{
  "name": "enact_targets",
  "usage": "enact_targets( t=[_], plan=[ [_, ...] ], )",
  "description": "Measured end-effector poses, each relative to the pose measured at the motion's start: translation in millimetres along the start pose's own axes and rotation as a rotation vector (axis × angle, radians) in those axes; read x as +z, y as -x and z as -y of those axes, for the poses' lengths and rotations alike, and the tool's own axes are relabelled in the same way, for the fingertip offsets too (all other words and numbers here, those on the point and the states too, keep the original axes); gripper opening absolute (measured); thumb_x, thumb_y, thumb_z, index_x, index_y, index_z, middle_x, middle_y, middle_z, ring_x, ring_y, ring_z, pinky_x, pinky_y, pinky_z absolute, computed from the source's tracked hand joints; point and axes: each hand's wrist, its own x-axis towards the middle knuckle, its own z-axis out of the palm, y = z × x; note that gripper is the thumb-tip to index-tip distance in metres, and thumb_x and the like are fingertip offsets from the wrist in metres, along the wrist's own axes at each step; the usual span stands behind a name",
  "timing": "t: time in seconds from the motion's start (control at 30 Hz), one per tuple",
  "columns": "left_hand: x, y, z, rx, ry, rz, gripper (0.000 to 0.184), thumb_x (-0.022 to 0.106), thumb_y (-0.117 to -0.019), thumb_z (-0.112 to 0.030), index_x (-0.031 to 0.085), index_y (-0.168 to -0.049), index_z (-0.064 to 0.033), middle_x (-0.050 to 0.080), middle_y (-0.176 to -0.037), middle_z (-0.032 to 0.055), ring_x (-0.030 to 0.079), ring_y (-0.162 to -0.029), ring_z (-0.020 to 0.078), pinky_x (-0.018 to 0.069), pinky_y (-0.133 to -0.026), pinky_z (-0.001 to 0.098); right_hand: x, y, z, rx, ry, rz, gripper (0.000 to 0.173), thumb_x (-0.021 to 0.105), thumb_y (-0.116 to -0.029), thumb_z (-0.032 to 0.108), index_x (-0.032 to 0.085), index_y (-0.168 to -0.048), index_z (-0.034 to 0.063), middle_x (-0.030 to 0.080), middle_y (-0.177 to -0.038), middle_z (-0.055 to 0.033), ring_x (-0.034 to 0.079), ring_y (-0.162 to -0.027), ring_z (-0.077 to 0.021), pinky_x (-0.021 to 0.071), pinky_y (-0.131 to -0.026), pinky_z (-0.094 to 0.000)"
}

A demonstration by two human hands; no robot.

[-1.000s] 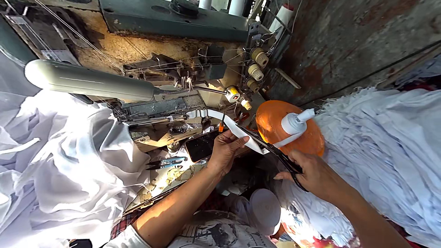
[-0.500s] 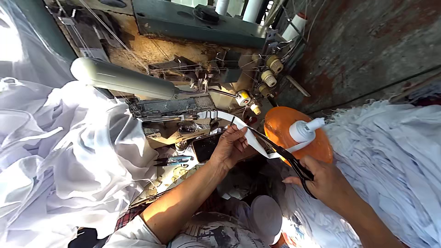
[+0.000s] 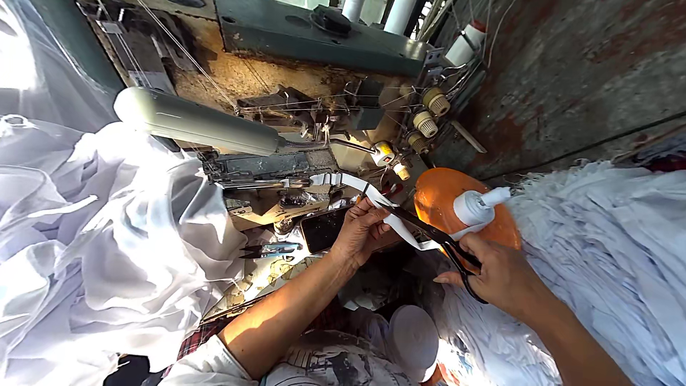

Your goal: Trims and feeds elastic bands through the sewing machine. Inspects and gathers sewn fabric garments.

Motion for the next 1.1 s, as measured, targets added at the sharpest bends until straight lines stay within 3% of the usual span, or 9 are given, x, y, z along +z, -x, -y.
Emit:
enact_targets(
  t=[0.2, 0.47, 0.9, 0.97, 1.1],
  plan=[
    [1.7, -0.6, 0.1, 0.0, -0.006, -0.013, 0.022, 0.051, -0.0957, 0.014, 0.067, -0.094, -0.0009, 0.073, -0.083, 0.01, 0.07, -0.068, 0.0124, 0.0602, -0.068, 0.0247, -7.7, -14.6, 4.0, 0.014, 0.006, 0.086, 0.07, 0.068, -0.0761, 0.07, 0.062, -0.088, 0.0016, 0.053, -0.065, -0.0073, 0.054, -0.056, -0.0237, 0.0422, -0.05, -0.0407],
    [3.2, -1.3, 1.4, 0.0, -0.056, -0.016, 0.02, 0.052, -0.0956, 0.014, 0.066, -0.094, -0.0006, 0.072, -0.082, 0.0092, 0.07, -0.068, 0.0117, 0.0596, -0.067, 0.0243, -4.2, -15.7, 0.5, -0.005, -0.069, 0.107, 0.071, 0.063, -0.0791, 0.073, 0.061, -0.087, 0.0025, 0.05, -0.063, -0.0049, 0.051, -0.055, -0.0201, 0.0411, -0.05, -0.0377],
    [2.7, -3.7, 3.2, -0.006, -0.083, -0.017, 0.017, 0.055, -0.096, 0.012, 0.066, -0.093, -0.0008, 0.072, -0.083, 0.0101, 0.07, -0.068, 0.0118, 0.0593, -0.066, 0.0238, 1.3, -3.2, -9.1, 0.026, -0.159, 0.107, 0.06, 0.066, -0.0854, 0.063, 0.06, -0.086, 0.0036, 0.051, -0.063, -0.0033, 0.05, -0.055, -0.0149, 0.0418, -0.051, -0.031],
    [1.0, -3.8, 3.5, 0.002, -0.048, -0.006, 0.018, 0.052, -0.0978, 0.008, 0.066, -0.094, -0.0028, 0.072, -0.084, 0.0092, 0.07, -0.071, 0.0128, 0.0594, -0.07, 0.0259, 1.3, -2.4, -9.0, 0.021, -0.148, 0.073, 0.06, 0.065, -0.0851, 0.064, 0.06, -0.087, 0.0045, 0.05, -0.063, -0.0022, 0.049, -0.054, -0.0137, 0.0413, -0.05, -0.0296],
    [6.4, -3.5, -4.1, -0.089, 0.132, -0.077, 0.03, 0.036, -0.1088, -0.017, 0.062, -0.101, -0.0043, 0.07, -0.085, 0.0097, 0.07, -0.077, 0.0179, 0.059, -0.078, 0.0327, -1.0, -3.5, -9.3, -0.009, -0.077, 0.017, 0.061, 0.063, -0.0845, 0.065, 0.061, -0.086, 0.0041, 0.05, -0.06, -0.003, 0.049, -0.051, -0.0154, 0.0417, -0.047, -0.0318]
  ],
)
